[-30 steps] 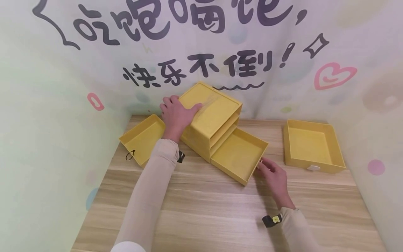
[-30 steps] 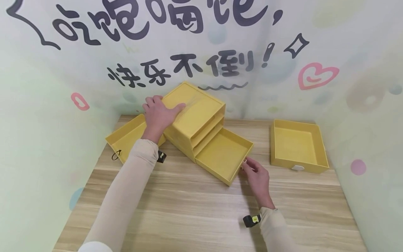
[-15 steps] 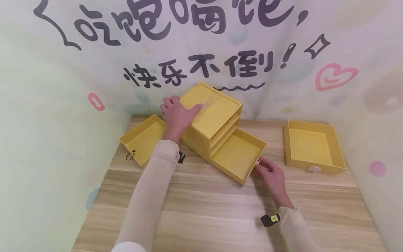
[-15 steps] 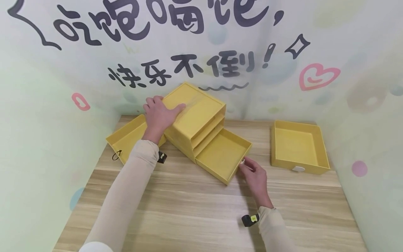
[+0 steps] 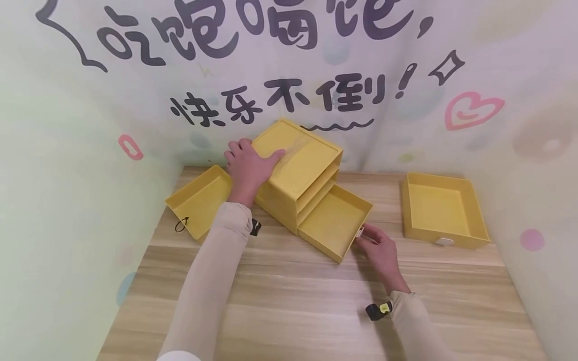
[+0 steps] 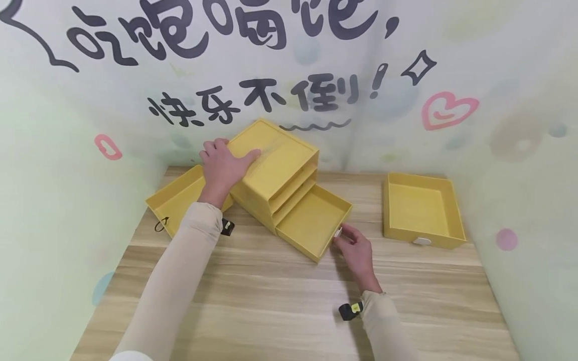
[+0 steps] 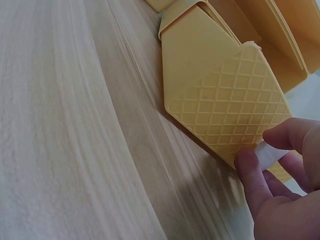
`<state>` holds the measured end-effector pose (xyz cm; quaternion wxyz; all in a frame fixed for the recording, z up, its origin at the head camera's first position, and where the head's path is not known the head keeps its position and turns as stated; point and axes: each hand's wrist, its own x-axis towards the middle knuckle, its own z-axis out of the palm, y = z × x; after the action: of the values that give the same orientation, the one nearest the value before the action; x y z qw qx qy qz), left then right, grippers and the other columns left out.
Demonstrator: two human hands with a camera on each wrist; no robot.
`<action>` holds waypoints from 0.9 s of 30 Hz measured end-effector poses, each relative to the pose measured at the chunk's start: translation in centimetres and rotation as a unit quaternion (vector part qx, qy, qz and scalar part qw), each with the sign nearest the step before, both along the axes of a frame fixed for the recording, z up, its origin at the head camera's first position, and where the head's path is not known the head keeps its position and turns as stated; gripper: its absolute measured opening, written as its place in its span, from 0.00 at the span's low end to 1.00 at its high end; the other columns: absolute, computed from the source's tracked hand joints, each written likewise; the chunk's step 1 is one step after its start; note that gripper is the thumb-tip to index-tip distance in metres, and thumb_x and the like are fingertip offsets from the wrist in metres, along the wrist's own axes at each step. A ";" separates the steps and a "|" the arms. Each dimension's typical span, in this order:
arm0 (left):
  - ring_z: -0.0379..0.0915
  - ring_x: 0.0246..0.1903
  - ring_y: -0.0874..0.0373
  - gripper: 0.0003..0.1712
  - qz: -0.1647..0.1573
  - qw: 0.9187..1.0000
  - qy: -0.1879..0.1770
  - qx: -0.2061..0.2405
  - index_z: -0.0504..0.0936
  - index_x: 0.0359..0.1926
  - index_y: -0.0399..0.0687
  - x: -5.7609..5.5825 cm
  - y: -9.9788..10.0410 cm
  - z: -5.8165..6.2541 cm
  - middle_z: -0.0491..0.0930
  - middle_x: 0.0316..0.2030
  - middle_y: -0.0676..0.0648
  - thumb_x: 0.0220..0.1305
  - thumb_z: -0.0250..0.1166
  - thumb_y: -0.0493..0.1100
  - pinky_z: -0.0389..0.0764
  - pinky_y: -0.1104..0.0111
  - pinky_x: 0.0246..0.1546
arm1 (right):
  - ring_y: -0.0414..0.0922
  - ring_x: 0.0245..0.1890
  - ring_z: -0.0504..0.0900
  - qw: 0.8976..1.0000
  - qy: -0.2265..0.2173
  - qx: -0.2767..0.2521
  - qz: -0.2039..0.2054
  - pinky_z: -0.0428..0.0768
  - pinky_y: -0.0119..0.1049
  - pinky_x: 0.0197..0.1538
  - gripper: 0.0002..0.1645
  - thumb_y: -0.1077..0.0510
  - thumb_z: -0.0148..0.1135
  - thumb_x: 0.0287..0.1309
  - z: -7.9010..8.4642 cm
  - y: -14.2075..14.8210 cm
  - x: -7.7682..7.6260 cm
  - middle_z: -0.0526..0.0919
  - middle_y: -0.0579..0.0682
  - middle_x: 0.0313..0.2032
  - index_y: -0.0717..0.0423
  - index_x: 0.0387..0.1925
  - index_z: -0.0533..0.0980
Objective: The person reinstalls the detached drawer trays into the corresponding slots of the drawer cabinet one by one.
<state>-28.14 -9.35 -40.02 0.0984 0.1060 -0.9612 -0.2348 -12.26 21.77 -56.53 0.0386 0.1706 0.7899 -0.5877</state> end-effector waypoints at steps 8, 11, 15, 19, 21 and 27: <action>0.61 0.56 0.38 0.59 -0.005 1.000 0.004 0.001 0.63 0.63 0.42 0.0 -0.3 0.0 0.63 0.58 0.36 0.49 0.59 0.85 0.73 0.48 0.53 | 0.52 0.64 0.80 1.000 -0.004 0.006 -0.003 0.77 0.19 0.47 0.32 0.57 0.67 0.64 -0.3 -0.1 -0.3 0.79 0.57 0.65 0.54 0.68 0.72; 0.60 0.57 0.39 0.59 -0.005 1.000 0.002 0.004 0.63 0.63 0.42 0.0 -0.2 0.0 0.63 0.58 0.37 0.49 0.59 0.85 0.73 0.48 0.53 | 0.53 0.65 0.79 1.000 -0.004 0.002 -0.001 0.77 0.19 0.47 0.32 0.58 0.67 0.64 -0.2 -0.2 -0.3 0.78 0.57 0.66 0.55 0.68 0.72; 0.60 0.57 0.39 0.59 -0.005 1.000 -0.001 0.009 0.63 0.63 0.42 0.1 -0.2 0.0 0.62 0.58 0.37 0.49 0.60 0.84 0.72 0.48 0.54 | 0.53 0.66 0.78 1.000 -0.004 -0.003 -0.004 0.77 0.18 0.47 0.31 0.58 0.67 0.64 0.0 -0.2 -0.3 0.78 0.58 0.66 0.56 0.67 0.72; 0.60 0.58 0.38 0.59 -0.003 1.000 -0.001 0.011 0.63 0.64 0.42 0.0 -0.2 -0.1 0.62 0.59 0.37 0.49 0.60 0.84 0.72 0.47 0.54 | 0.53 0.65 0.78 1.000 0.000 -0.011 -0.006 0.77 0.18 0.47 0.30 0.59 0.67 0.63 0.3 -0.4 -0.3 0.78 0.59 0.65 0.57 0.66 0.73; 0.60 0.58 0.38 0.59 -0.001 1.000 0.000 0.011 0.63 0.64 0.42 0.0 -0.2 -0.1 0.62 0.59 0.37 0.49 0.60 0.84 0.72 0.48 0.54 | 0.54 0.65 0.78 1.000 0.003 -0.016 -0.006 0.77 0.17 0.47 0.30 0.59 0.67 0.63 0.3 -0.5 -0.3 0.78 0.60 0.65 0.58 0.66 0.73; 0.60 0.57 0.38 0.60 0.001 1.000 -0.005 0.008 0.62 0.65 0.43 0.0 -0.2 -0.1 0.62 0.59 0.37 0.49 0.59 0.85 0.72 0.48 0.55 | 0.54 0.65 0.78 1.000 0.008 -0.027 -0.006 0.77 0.17 0.47 0.31 0.60 0.68 0.63 0.2 -0.8 -0.5 0.78 0.60 0.65 0.59 0.66 0.73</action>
<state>-28.13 -9.59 -40.12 0.0932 0.1090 -0.9596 -0.2421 -12.74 21.01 -56.29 0.0333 0.1696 0.7728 -0.6107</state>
